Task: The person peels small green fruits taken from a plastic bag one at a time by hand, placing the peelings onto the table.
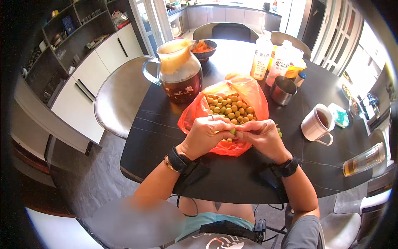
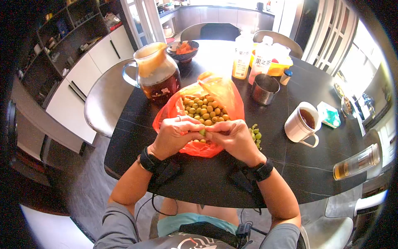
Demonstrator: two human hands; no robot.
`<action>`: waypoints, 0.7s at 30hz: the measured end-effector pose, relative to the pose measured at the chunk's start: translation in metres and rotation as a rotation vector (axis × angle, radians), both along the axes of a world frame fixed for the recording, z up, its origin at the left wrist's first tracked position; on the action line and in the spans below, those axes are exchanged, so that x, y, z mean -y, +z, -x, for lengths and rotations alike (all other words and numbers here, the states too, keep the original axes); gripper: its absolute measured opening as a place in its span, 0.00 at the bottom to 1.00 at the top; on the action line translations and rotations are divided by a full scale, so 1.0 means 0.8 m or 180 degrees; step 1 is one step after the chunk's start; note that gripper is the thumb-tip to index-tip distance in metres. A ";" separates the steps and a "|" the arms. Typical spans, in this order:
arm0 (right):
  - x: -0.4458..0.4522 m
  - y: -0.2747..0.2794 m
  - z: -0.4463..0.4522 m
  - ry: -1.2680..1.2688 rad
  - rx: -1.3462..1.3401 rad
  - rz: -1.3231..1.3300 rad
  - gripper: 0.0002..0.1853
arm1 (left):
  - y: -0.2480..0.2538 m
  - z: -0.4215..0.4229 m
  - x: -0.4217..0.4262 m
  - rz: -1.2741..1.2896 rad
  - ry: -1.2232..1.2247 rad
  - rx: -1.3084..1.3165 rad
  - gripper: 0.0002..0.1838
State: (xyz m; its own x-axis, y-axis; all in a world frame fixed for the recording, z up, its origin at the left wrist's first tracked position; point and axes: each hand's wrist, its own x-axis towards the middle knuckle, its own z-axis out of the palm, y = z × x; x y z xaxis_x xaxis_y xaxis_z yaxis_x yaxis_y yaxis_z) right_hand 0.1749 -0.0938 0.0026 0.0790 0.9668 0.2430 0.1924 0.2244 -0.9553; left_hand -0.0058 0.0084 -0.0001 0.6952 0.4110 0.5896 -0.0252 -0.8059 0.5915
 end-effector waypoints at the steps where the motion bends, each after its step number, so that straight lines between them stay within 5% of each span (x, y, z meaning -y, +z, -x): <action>1: 0.000 -0.001 0.001 -0.0021 0.0034 -0.0007 0.08 | -0.001 0.000 0.000 0.0013 0.0005 -0.0002 0.12; 21: -0.003 -0.013 0.010 -0.0358 0.0055 0.0195 0.05 | -0.007 -0.003 0.003 -0.0367 -0.0012 -0.0211 0.11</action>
State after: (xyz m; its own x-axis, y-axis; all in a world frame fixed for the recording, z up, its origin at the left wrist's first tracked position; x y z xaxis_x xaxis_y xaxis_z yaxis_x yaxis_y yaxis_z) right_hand 0.1666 -0.0912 -0.0077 0.1841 0.9651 0.1861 0.2295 0.1418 -0.9629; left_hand -0.0031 0.0062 -0.0060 0.7357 0.3404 0.5856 0.0078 -0.8687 0.4953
